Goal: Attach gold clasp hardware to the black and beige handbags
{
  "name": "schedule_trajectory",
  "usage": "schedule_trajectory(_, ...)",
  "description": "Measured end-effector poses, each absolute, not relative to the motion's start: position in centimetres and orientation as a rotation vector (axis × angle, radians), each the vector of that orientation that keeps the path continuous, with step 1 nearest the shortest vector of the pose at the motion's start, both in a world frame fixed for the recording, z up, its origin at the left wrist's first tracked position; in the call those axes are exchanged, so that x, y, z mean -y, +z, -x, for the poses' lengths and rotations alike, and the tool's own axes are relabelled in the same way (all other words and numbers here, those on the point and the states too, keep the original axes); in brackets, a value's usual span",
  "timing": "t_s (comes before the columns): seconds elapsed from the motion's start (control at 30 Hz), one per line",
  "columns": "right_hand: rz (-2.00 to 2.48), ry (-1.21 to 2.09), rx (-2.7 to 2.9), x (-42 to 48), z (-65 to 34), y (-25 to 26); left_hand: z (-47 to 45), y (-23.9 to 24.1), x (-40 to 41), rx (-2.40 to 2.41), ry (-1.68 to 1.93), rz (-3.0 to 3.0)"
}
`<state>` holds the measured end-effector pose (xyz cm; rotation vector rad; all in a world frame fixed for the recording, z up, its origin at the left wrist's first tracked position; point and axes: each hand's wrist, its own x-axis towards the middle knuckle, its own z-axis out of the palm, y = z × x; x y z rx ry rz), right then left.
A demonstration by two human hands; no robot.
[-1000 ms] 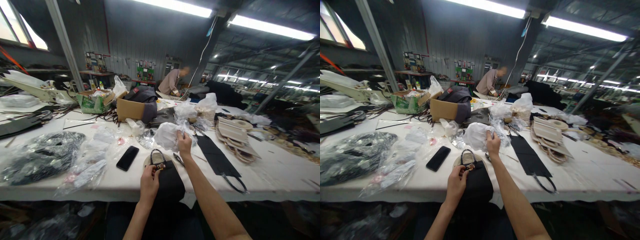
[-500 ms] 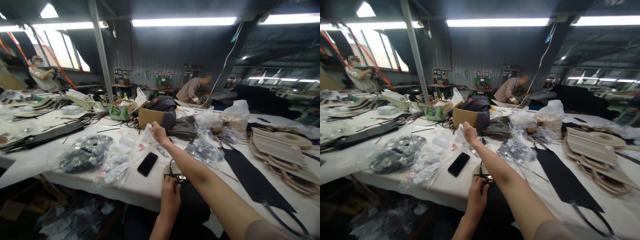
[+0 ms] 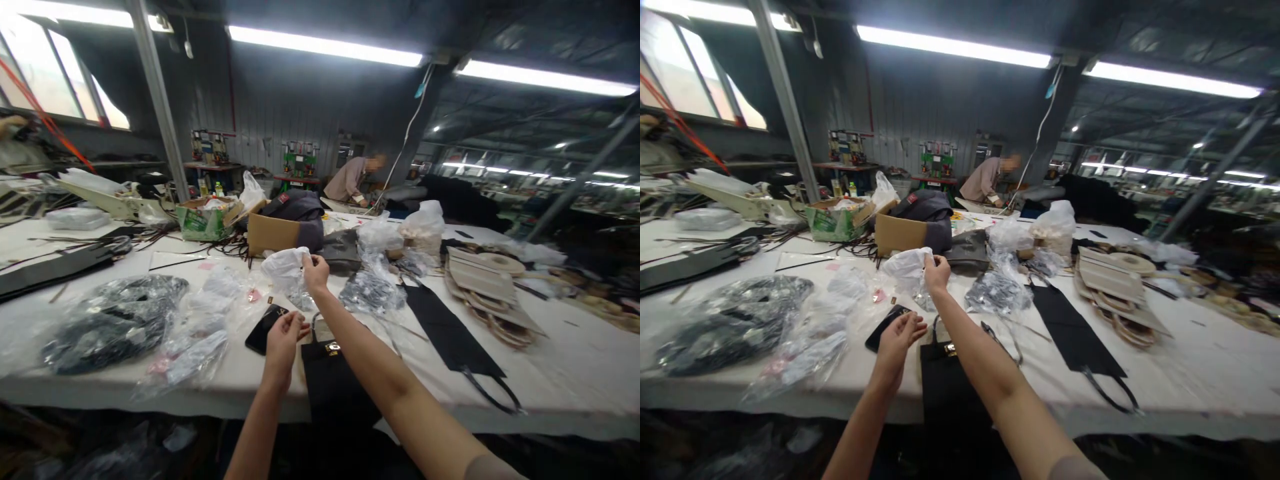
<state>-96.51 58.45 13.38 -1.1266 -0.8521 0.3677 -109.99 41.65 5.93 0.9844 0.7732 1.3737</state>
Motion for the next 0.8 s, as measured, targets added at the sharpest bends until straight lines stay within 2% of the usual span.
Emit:
schedule_trajectory(0.2, 1.110, 0.438, 0.694, -55.9, 95.4, 11.9, 110.0, 10.2, -44.1, -0.720, 1.179, -0.829)
schedule_trajectory(0.4, 0.996, 0.342, 0.728, -52.3, 95.1, 11.0, 109.5, 8.4, -42.8, -0.746, 1.066, -0.901)
schedule_trajectory(0.47, 0.969, 0.365, 0.740, -51.2, 93.7, 11.3, 112.2, 7.1, -42.4, -0.903, 1.164, -1.109)
schedule_trajectory(0.6, 0.943, 0.529, 0.913, -49.4, 90.5, 11.9, 120.9, 4.9, -41.7, -1.568, 1.434, -1.565)
schedule_trajectory(0.7, 0.949, 0.602, 0.954, -48.3, 90.1, 11.1, 125.4, 3.5, -41.4, -1.795, 1.324, -1.865)
schedule_trajectory(0.8, 1.006, 0.619, 0.977, -47.4, 91.3, 9.7, 126.2, 2.3, -41.6, -1.814, 1.101, -2.026)
